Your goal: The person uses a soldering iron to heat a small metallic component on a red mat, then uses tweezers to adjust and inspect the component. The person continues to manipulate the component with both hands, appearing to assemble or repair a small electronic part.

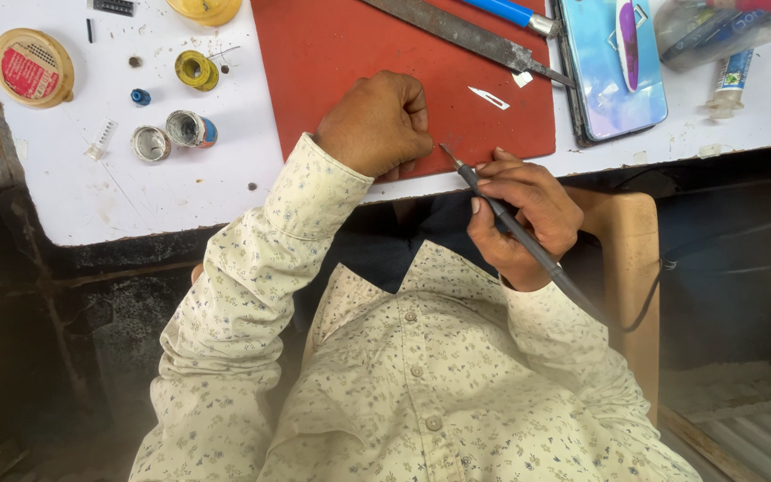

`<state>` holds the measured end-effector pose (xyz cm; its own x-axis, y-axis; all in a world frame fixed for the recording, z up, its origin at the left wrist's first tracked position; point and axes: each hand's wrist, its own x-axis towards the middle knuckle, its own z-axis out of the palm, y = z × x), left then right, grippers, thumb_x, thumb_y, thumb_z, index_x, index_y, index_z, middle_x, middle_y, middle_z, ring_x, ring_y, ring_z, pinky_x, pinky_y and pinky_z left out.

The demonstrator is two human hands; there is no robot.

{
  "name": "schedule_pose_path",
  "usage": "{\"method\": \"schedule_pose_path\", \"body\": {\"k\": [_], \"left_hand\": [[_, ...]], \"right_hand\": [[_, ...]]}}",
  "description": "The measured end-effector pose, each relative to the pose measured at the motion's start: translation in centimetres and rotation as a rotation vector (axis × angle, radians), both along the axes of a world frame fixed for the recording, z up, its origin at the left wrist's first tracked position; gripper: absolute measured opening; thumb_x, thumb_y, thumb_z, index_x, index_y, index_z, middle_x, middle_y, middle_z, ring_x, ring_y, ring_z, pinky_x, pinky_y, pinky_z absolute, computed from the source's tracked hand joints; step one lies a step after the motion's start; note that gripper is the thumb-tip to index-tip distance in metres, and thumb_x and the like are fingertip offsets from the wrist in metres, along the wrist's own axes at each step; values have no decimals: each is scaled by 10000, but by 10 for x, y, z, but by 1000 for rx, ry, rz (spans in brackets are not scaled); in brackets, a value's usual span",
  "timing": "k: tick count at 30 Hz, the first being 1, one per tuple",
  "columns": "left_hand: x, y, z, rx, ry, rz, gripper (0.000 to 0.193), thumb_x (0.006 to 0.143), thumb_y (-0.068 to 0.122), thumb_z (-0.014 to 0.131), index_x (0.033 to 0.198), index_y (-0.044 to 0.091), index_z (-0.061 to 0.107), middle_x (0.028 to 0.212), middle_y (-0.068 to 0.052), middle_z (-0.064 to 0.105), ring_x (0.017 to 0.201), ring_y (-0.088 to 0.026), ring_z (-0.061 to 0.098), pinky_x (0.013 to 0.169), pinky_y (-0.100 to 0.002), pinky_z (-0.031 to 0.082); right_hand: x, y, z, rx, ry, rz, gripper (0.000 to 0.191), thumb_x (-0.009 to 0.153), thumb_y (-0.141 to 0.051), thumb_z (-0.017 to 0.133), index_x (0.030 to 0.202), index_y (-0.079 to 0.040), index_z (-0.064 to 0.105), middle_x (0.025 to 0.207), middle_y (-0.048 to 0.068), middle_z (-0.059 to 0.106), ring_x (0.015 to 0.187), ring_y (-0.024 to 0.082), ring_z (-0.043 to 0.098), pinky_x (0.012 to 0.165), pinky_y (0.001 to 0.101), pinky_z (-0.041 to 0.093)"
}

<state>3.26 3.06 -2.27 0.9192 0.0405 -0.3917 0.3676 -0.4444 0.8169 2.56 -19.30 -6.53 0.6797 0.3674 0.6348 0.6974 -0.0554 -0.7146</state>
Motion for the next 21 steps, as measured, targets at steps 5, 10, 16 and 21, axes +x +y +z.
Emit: {"method": "schedule_pose_path", "body": {"k": [5,10,16,21], "left_hand": [[-1,1,1,-25,1,-5,156,788,-14,690,717,83,590,542,-45,677,414,-99,662,386,-240,532],[-1,0,1,-6,-3,8,161,782,2,704,709,90,591,545,-43,677,421,-98,665,386,-240,536],[-4,1,2,4,-26,10,157,777,6,703,699,83,592,547,-40,676,425,-92,659,395,-233,528],[-1,3,4,-41,-17,-20,157,797,10,706,716,76,588,544,-50,668,418,-99,649,385,-239,516]], "right_hand": [[-2,-3,-2,2,-14,-60,139,871,-5,739,989,39,680,990,183,703,998,283,757,1016,440,618],[-2,-8,-5,-12,-28,-96,135,874,22,746,989,40,679,996,177,700,1009,289,759,1007,440,632],[0,-13,-5,-16,-38,-111,134,873,26,750,986,41,678,1001,186,697,1010,286,760,997,437,632],[-2,-15,-2,-13,-13,-99,128,887,19,743,994,42,675,1009,184,691,1014,280,759,1000,438,633]]}}
